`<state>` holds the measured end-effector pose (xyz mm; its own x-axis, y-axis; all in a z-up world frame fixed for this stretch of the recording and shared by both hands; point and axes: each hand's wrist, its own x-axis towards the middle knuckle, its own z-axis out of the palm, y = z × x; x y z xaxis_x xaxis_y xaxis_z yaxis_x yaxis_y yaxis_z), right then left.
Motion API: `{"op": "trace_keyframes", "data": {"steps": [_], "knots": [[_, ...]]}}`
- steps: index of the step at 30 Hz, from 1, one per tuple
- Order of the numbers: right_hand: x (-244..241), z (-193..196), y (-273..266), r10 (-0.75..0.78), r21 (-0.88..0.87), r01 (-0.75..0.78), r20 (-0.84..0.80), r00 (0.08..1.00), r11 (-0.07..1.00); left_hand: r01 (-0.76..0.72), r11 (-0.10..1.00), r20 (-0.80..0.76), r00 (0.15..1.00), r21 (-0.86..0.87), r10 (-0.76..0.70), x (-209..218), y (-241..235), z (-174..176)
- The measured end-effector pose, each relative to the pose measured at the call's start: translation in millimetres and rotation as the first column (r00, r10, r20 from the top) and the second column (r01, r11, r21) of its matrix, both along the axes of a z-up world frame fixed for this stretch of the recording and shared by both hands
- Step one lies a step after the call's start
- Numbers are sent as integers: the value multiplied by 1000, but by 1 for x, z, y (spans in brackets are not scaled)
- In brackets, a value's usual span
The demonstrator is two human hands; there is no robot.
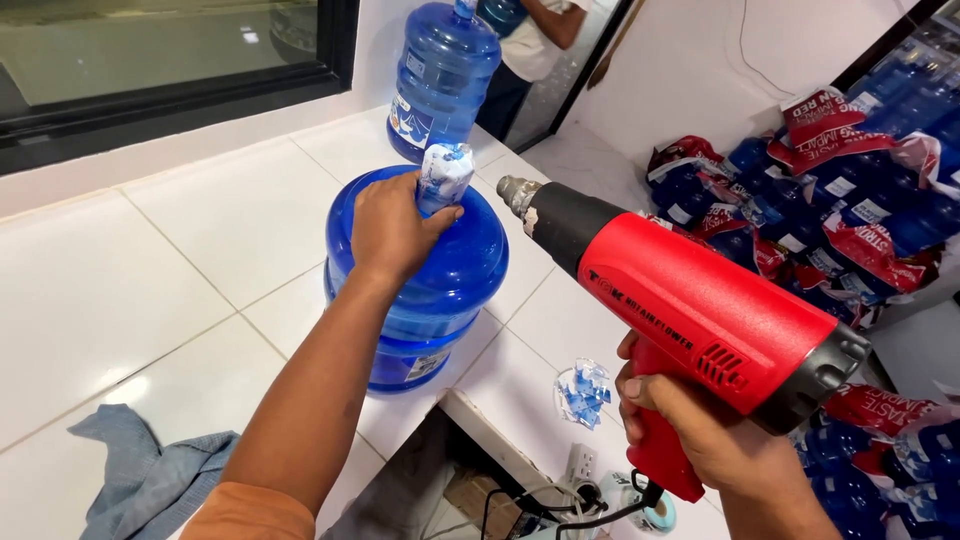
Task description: Wiping down water jugs and applying heat-shrink seals to the caps using a heat gun.
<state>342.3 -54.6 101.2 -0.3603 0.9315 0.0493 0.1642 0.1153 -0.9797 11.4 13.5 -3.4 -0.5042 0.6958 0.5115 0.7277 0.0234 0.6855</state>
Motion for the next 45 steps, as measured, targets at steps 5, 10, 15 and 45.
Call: {"op": "trace_keyframes", "data": {"steps": [5,10,15,45], "knots": [[-4,3,-8,-62,5,62,28,998,998,-5,1000,9,1000,-7,5,1,-2,2],[3,-8,-6,-20,14,21,-19,1000,1000,-4,1000,11,1000,-6,4,2,-3,2],[5,-6,-13,-50,-51,49,-14,999,997,-7,1000,8,1000,7,7,1,-3,1],[0,1,-33,-185,-170,216,181,966,962,258,939,-495,800,-226,-339,-45,-55,-51]]}}
